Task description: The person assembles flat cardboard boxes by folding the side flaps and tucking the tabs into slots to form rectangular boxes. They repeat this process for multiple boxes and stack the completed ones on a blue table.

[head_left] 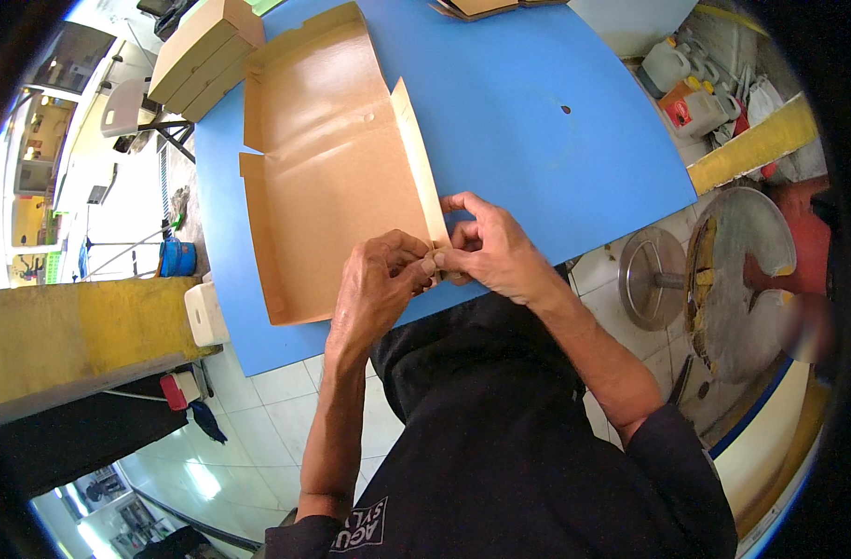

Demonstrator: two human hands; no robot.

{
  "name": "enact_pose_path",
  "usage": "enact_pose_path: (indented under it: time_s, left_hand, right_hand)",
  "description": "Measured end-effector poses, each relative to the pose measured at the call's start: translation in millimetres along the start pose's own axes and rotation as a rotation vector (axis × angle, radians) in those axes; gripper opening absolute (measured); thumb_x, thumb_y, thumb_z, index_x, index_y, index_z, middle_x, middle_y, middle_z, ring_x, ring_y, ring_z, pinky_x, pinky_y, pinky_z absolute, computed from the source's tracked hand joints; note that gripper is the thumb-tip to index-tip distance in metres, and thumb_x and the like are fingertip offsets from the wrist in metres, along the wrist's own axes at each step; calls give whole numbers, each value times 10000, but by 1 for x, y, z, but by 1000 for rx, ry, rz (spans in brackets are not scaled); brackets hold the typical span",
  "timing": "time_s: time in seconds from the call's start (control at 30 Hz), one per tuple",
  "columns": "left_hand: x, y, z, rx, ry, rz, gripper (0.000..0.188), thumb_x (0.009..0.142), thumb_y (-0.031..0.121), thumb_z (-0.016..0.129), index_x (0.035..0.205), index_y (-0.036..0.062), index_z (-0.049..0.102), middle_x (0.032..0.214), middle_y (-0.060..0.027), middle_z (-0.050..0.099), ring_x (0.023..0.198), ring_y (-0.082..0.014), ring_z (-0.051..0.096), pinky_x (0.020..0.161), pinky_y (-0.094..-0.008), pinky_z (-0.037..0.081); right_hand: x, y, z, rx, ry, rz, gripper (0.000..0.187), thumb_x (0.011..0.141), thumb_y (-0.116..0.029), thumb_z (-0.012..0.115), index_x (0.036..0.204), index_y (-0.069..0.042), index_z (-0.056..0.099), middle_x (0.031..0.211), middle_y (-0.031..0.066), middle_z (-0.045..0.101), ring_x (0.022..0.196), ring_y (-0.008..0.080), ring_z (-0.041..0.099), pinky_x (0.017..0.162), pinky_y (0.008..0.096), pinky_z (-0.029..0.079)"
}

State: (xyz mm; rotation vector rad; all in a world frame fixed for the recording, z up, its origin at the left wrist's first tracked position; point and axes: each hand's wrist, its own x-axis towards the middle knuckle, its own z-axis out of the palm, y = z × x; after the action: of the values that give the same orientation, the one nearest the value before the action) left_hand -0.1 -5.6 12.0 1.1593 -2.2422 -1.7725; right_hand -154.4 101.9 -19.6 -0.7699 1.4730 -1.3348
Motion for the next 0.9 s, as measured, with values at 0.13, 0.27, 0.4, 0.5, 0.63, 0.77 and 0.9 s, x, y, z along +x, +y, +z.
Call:
enact_pose_path:
  time_s: [0.13, 0.27, 0.4, 0.5, 0.63, 0.77, 0.9]
  left_hand:
    - [1, -1, 0, 6, -41, 44, 185, 884, 44, 706, 1017, -81, 675, 851, -128, 729, 756, -163, 688, 679, -297, 557]
    - [6, -3, 2, 49, -49, 48, 155, 870, 40, 715, 973, -72, 683, 840, -117, 718, 729, -154, 664, 658, -296, 542]
    - [8, -7, 1, 124, -53, 89, 187, 821, 60, 744, 931, -79, 684, 779, -162, 701, 703, -189, 687, 635, -348, 538]
    - [9, -6, 6, 219, -11, 103, 176, 832, 78, 736, 916, -64, 676, 749, -152, 699, 691, -186, 682, 614, -345, 523]
    - [10, 4, 21, 602, 121, 249, 193, 864, 138, 725, 903, -41, 665, 761, -195, 711, 733, -269, 724, 615, -384, 525]
    - [-15, 12, 6, 375, 189, 181, 231, 868, 199, 766, 911, -6, 670, 839, -201, 733, 788, -301, 740, 674, -394, 557]
    - [-38, -2, -54, 321, 744, 219, 161, 896, 127, 752, 966, 16, 659, 831, -51, 681, 725, -158, 629, 669, -313, 534]
  right_hand:
    - [-3, -9, -16, -51, -40, 50, 531, 869, -5, 727, 1329, 66, 470, 737, 75, 640, 610, 111, 619, 563, 259, 554]
    - [0, -11, -13, -7, -54, 72, 550, 879, -2, 723, 1358, 48, 457, 739, 62, 619, 624, 102, 614, 567, 256, 566]
    - [0, -9, -9, -39, -79, 8, 590, 873, -14, 743, 1374, 47, 436, 751, 65, 618, 628, 103, 614, 561, 256, 558]
    - [-1, -7, -7, 28, -70, 47, 618, 868, -30, 759, 1384, 41, 426, 750, 60, 605, 623, 105, 608, 548, 258, 543]
    - [1, -6, -4, -8, -70, 49, 646, 870, -70, 775, 1400, 29, 417, 739, 47, 578, 604, 106, 590, 526, 260, 520]
    - [-16, -16, -21, -146, -87, 21, 672, 872, -131, 786, 1403, 35, 407, 715, 65, 614, 588, 133, 613, 537, 288, 530]
    - [-44, -25, -59, -197, -95, 102, 713, 876, -250, 801, 1411, 27, 421, 855, 104, 672, 688, 133, 624, 609, 284, 539]
